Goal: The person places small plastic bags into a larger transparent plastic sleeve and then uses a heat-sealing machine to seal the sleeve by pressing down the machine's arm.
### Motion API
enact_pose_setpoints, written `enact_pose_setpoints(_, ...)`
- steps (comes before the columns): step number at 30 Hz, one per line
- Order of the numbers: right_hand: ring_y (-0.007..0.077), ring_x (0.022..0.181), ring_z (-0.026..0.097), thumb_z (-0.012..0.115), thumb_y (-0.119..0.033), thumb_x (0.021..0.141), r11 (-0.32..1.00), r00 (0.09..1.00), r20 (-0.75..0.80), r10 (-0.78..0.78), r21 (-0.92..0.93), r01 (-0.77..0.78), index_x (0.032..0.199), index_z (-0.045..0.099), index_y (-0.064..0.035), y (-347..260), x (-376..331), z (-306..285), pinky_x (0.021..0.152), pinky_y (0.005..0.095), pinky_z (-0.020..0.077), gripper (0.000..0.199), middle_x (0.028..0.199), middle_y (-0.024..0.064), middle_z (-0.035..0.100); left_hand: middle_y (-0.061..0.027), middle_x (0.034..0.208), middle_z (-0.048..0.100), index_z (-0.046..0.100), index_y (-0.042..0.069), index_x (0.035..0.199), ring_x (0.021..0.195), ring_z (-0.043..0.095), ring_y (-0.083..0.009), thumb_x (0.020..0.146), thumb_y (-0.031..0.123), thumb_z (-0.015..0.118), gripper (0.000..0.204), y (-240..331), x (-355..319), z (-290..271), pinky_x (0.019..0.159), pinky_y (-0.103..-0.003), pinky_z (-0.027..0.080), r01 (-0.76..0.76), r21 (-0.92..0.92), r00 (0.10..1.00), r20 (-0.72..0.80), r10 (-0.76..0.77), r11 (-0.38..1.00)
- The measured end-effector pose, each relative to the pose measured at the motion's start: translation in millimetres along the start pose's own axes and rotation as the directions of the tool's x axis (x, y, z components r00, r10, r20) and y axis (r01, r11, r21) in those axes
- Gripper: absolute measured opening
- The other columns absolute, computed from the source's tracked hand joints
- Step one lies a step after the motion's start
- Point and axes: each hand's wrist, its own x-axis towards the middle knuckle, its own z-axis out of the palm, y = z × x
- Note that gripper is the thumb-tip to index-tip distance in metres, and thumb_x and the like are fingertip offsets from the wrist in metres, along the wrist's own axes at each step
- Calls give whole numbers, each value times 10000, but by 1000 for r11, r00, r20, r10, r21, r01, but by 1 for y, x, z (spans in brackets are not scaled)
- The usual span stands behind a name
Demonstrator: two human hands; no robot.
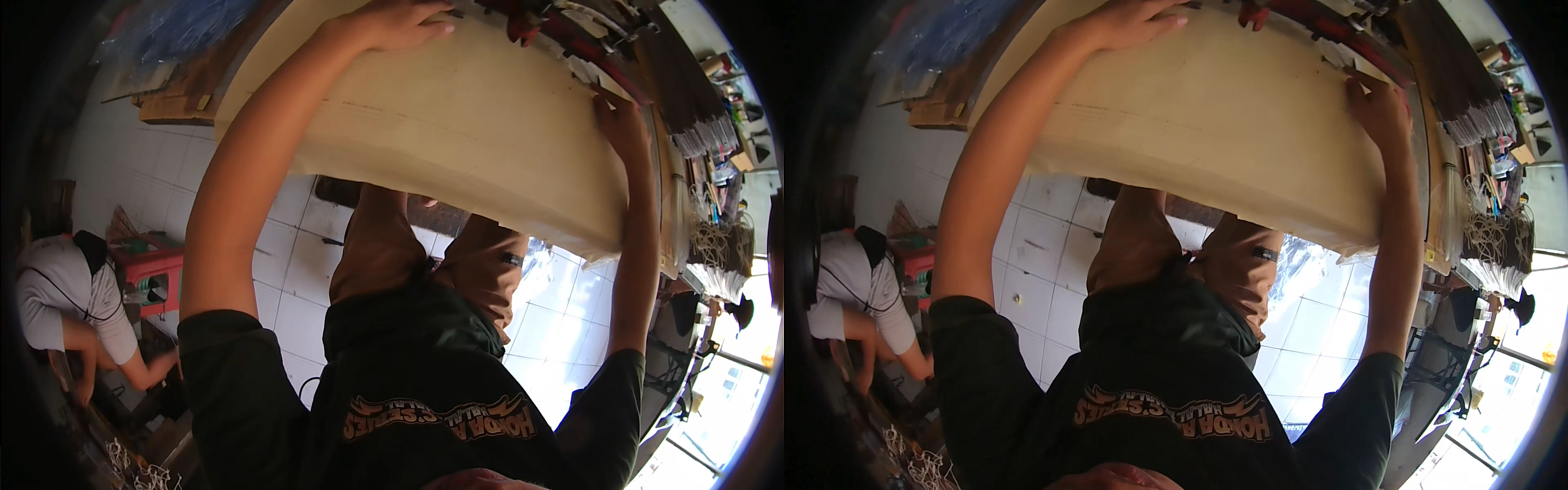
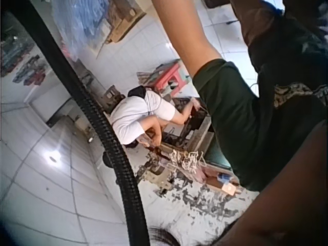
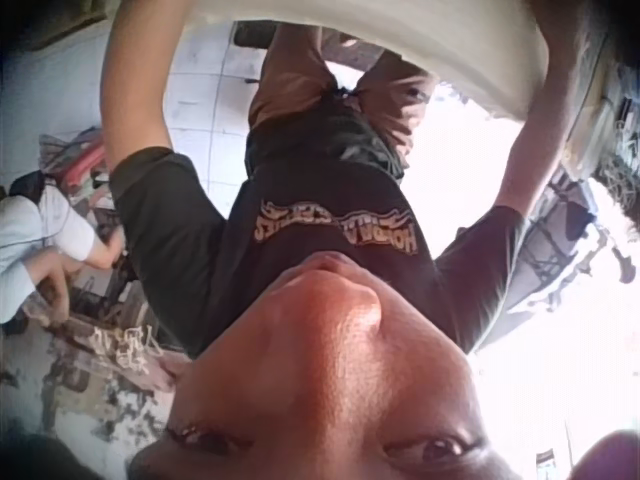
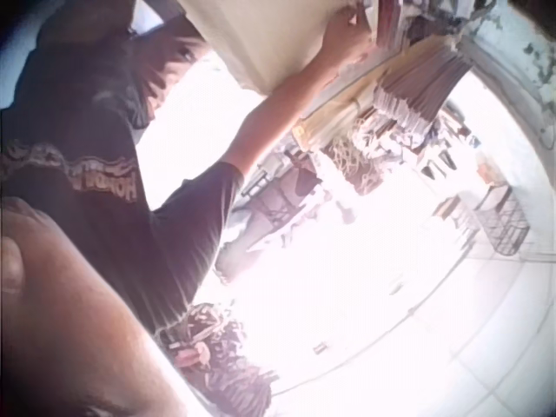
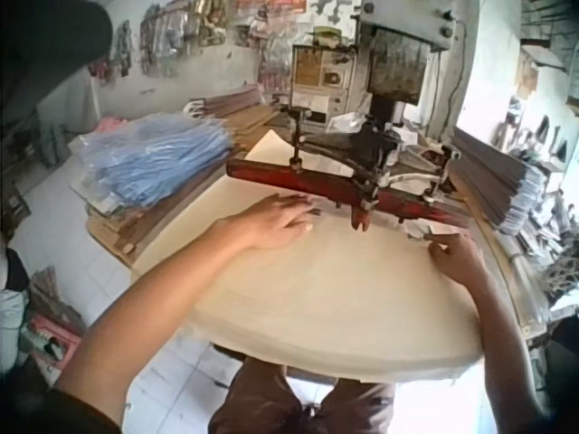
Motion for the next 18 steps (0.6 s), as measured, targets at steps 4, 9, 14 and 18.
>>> enact_pose_setpoints(4, 245, 710, 691, 593, -434, 917, 1000, 1000, 24, -12, 23, 12, 1234, 719, -288, 5, 3, 4, 729, 381, 526, 371, 712, 97, 674, -213, 1530, 418, 486, 22, 1431, 1386, 426, -376, 1011, 426, 484, 584, 3, -2, 0, 1166, -431, 339, 75, 25, 996, 38, -76, 997)
enact_pose_setpoints(9, 239, 743, 698, 569, -450, 931, 1000, 997, 74, 26, 15, -27, 1273, 693, -298, 10, 7, 5, 751, 380, 523, 394, 737, 99, 682, -210, 1537, 408, 461, 21, 1448, 1385, 420, -395, 1010, 452, 467, 615, 8, -3, -3, 1163, -441, 341, 94, 4, 994, 63, -94, 996)
enact_pose_setpoints(14, 234, 750, 699, 560, -456, 936, 1000, 998, 68, -3, 26, 1, 1269, 694, -307, 7, 4, 5, 757, 379, 519, 389, 733, 100, 678, -222, 1529, 412, 463, 9, 1439, 1383, 423, -398, 1011, 452, 462, 616, -1, -3, 1, 1162, -443, 342, 38, 34, 999, 13, -38, 999)
enact_pose_setpoints(18, 232, 714, 676, 557, -461, 937, 996, 999, 6, -53, 69, 52, 1269, 694, -315, 13, 4, 7, 746, 384, 511, 388, 695, 97, 646, -223, 1527, 415, 469, 9, 1435, 1391, 415, -395, 1010, 449, 468, 612, 3, -1, 0, 1169, -435, 334, 59, 3, 998, 34, -59, 998)
